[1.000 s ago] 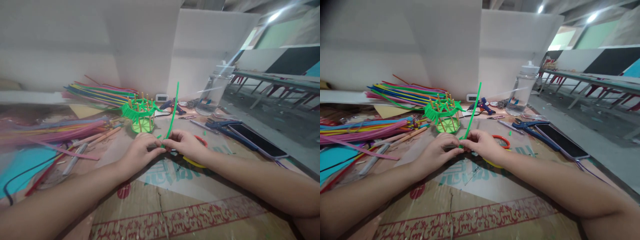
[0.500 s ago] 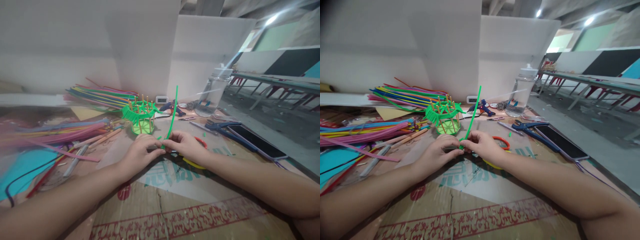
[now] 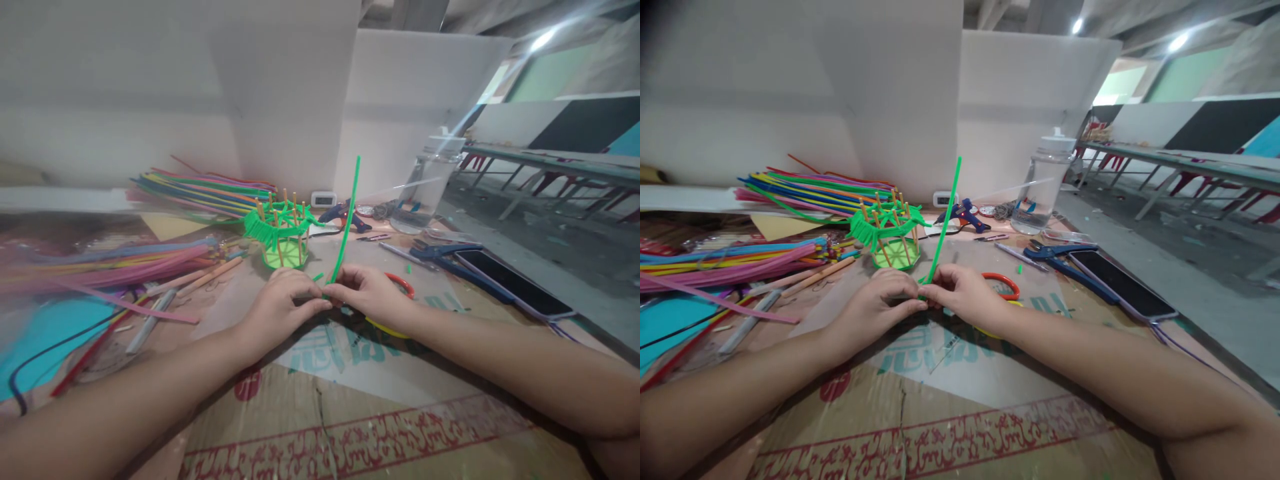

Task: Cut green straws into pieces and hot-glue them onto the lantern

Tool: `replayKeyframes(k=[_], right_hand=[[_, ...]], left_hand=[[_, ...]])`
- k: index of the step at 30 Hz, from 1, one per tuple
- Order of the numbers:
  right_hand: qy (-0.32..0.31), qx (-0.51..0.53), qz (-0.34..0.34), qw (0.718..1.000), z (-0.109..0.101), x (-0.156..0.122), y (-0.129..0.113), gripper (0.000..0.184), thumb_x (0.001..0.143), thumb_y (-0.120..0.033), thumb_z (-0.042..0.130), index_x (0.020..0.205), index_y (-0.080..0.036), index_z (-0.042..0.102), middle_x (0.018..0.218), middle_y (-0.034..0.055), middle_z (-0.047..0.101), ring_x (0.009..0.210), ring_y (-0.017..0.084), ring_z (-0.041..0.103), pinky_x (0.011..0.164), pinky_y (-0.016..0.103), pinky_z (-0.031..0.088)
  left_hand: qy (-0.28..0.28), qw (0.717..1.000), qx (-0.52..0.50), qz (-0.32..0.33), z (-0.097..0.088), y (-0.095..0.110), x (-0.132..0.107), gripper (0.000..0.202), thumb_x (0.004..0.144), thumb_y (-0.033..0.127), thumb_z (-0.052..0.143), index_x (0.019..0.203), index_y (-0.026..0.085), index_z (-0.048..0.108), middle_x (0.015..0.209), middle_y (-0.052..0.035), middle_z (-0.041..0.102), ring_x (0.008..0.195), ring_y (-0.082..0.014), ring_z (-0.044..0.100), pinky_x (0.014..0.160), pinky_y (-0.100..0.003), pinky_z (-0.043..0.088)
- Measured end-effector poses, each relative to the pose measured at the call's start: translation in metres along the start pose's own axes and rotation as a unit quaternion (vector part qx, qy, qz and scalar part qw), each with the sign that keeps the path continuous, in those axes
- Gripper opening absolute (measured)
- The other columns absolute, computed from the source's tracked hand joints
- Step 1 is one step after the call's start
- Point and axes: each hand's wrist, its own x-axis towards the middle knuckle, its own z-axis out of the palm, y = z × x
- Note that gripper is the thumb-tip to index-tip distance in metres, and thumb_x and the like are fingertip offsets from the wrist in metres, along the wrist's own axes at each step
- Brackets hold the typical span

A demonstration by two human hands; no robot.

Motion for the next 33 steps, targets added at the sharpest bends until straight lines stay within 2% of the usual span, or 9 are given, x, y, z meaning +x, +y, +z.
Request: replayKeyframes(k=[6, 15, 25, 33], right_hand=[[0.005, -0.009, -0.003, 1.0, 0.0003, 0.0003, 0.0026, 0.027, 0.084, -0.041, 0.064, 0.075, -0.016, 0.06, 0.066, -0.0004, 0.063, 0.059, 0.011, 0.055, 0.053, 0.022, 0.04], [0.008, 0.011, 0.014, 1.0, 0.0001, 0.0003, -0.0012, 0.025, 0.086, -0.04, 0.063, 0.079, -0.016, 0.061, 0.068, -0.0003, 0.063, 0.06, 0.011, 0.056, 0.053, 0.022, 0.039], [0.022, 0.036, 0.022, 0.999, -0.0001, 0.0017, -0.0006, 0.035, 0.08, -0.05, 0.068, 0.078, -0.016, 0.061, 0.065, -0.001, 0.062, 0.061, 0.012, 0.057, 0.055, 0.024, 0.04], [0.006, 0.029, 0.021, 0.999, -0.0009, 0.0021, -0.0001, 0.037, 0.081, -0.052, 0.067, 0.076, -0.016, 0.061, 0.066, -0.0001, 0.063, 0.06, 0.011, 0.056, 0.054, 0.023, 0.04]], left_hand=[[0.001, 1.0, -0.01, 0.001, 0.0002, 0.0002, 0.001, 0.009, 0.085, 0.029, 0.071, 0.079, 0.023, 0.071, 0.076, 0.0036, 0.068, 0.08, -0.0152, 0.06, 0.082, -0.033, 0.036], [-0.01, 1.0, 0.007, -0.009, -0.0005, -0.0008, 0.001, 0.008, 0.088, 0.029, 0.068, 0.085, 0.023, 0.072, 0.082, 0.0018, 0.07, 0.084, -0.017, 0.06, 0.083, -0.034, 0.037], [-0.015, 1.0, 0.008, -0.002, -0.0003, -0.0009, 0.0009, 0.009, 0.091, 0.029, 0.064, 0.091, 0.023, 0.071, 0.088, 0.0009, 0.07, 0.089, -0.0175, 0.06, 0.084, -0.034, 0.038], [-0.003, 1.0, 0.022, 0.004, 0.0002, -0.0013, 0.0013, 0.013, 0.09, 0.033, 0.064, 0.085, 0.023, 0.07, 0.085, 0.0004, 0.07, 0.085, -0.0175, 0.061, 0.083, -0.035, 0.039]])
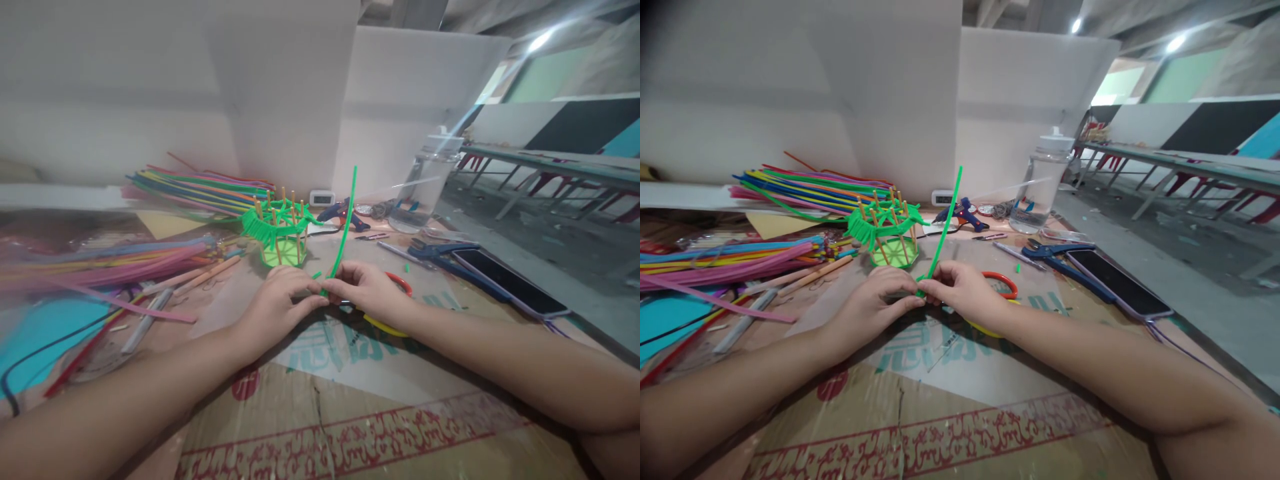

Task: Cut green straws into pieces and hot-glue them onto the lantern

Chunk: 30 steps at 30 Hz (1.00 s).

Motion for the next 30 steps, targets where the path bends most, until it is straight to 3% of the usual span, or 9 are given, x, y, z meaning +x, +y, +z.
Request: replayKeyframes(k=[15, 30], right_hand=[[-0.003, 0.017, -0.006, 1.0, -0.0006, 0.0001, 0.002, 0.032, 0.083, -0.047, 0.066, 0.079, -0.016, 0.061, 0.068, -0.0007, 0.063, 0.064, 0.012, 0.058, 0.059, 0.024, 0.043], [-0.009, 0.007, -0.001, 1.0, -0.002, -0.0007, 0.0026, 0.028, 0.086, -0.044, 0.064, 0.084, -0.016, 0.062, 0.068, -0.0013, 0.063, 0.062, 0.011, 0.057, 0.054, 0.022, 0.04]], left_hand=[[-0.006, 1.0, -0.001, -0.008, 0.0, -0.0003, -0.0005, 0.013, 0.09, 0.033, 0.064, 0.088, 0.023, 0.072, 0.086, -0.0001, 0.071, 0.087, -0.0179, 0.061, 0.084, -0.035, 0.039], [-0.019, 1.0, -0.006, -0.001, -0.0005, -0.0012, 0.0002, 0.011, 0.09, 0.032, 0.065, 0.089, 0.023, 0.071, 0.088, -0.0001, 0.071, 0.09, -0.0184, 0.061, 0.085, -0.034, 0.039]])
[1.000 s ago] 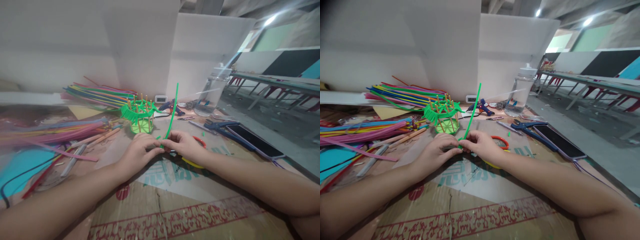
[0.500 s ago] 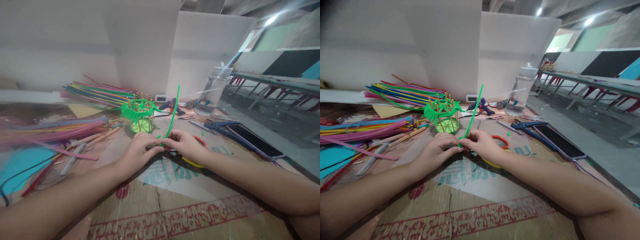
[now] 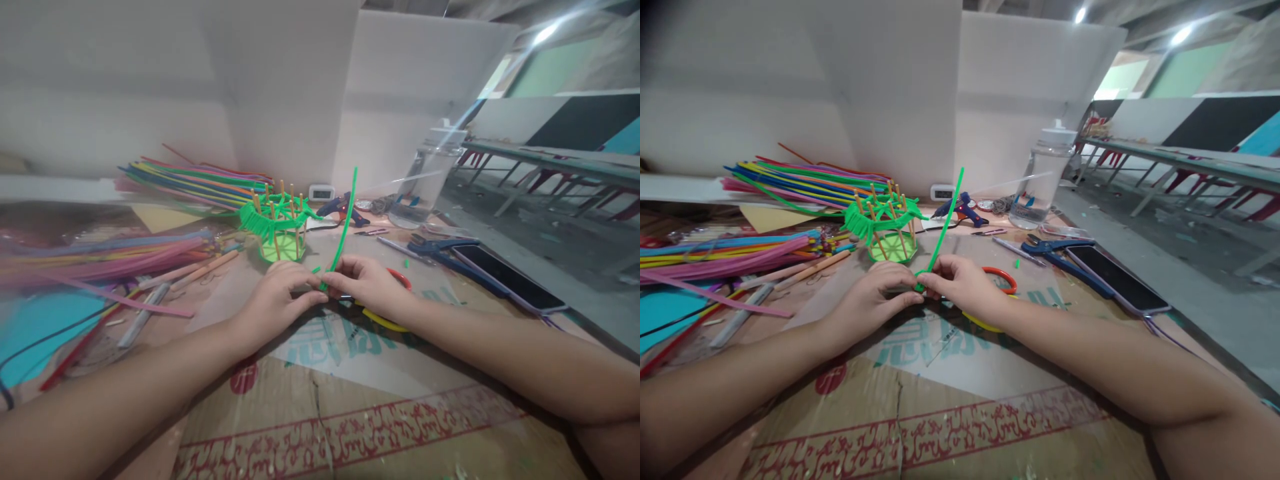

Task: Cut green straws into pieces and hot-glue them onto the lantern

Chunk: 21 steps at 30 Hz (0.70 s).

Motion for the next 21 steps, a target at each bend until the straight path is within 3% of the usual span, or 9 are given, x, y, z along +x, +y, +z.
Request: replayKeyframes(k=[14, 21], right_hand=[[0.003, -0.038, -0.029, 0.999, 0.0023, -0.0024, -0.0031, 0.036, 0.081, -0.05, 0.066, 0.071, -0.018, 0.057, 0.064, -0.0011, 0.061, 0.058, 0.011, 0.054, 0.053, 0.023, 0.04], [0.002, -0.043, -0.029, 0.999, 0.002, -0.0023, -0.0024, 0.029, 0.084, -0.044, 0.063, 0.074, -0.018, 0.058, 0.066, -0.0005, 0.063, 0.059, 0.011, 0.055, 0.053, 0.022, 0.04]], left_hand=[[0.001, 1.0, -0.019, -0.006, -0.0024, 0.0045, 0.0017, 0.016, 0.089, 0.033, 0.066, 0.079, 0.022, 0.07, 0.08, 0.0001, 0.07, 0.083, -0.0172, 0.062, 0.081, -0.033, 0.04], [0.002, 1.0, -0.017, -0.007, -0.0017, 0.0034, 0.0014, 0.018, 0.089, 0.035, 0.064, 0.079, 0.022, 0.07, 0.08, 0.0001, 0.069, 0.083, -0.0175, 0.061, 0.082, -0.034, 0.04]])
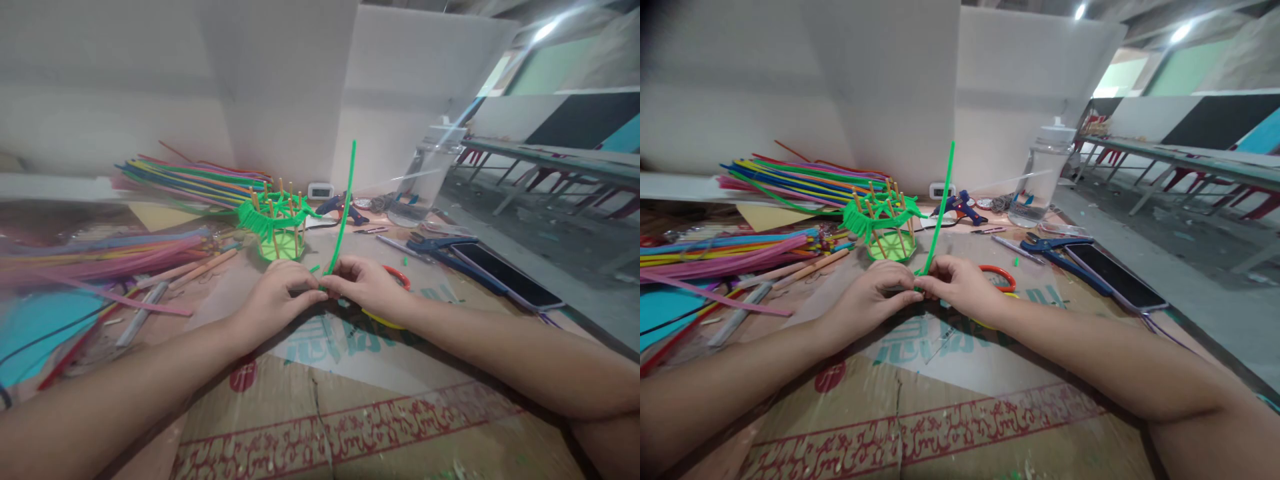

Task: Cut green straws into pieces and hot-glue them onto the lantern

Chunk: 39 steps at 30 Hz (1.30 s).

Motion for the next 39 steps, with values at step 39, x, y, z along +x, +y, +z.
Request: replayKeyframes(k=[39], right_hand=[[0.005, 0.049, 0.005, 0.999, 0.0013, 0.0009, 0.0006, 0.025, 0.084, -0.04, 0.064, 0.083, -0.014, 0.063, 0.07, 0.0001, 0.062, 0.064, 0.013, 0.057, 0.06, 0.026, 0.044]], left_hand=[[0.014, 1.0, 0.01, -0.003, 0.0005, 0.0036, -0.0011, 0.019, 0.092, 0.029, 0.059, 0.079, 0.021, 0.07, 0.079, 0.0005, 0.069, 0.082, -0.0164, 0.061, 0.08, -0.031, 0.039]])
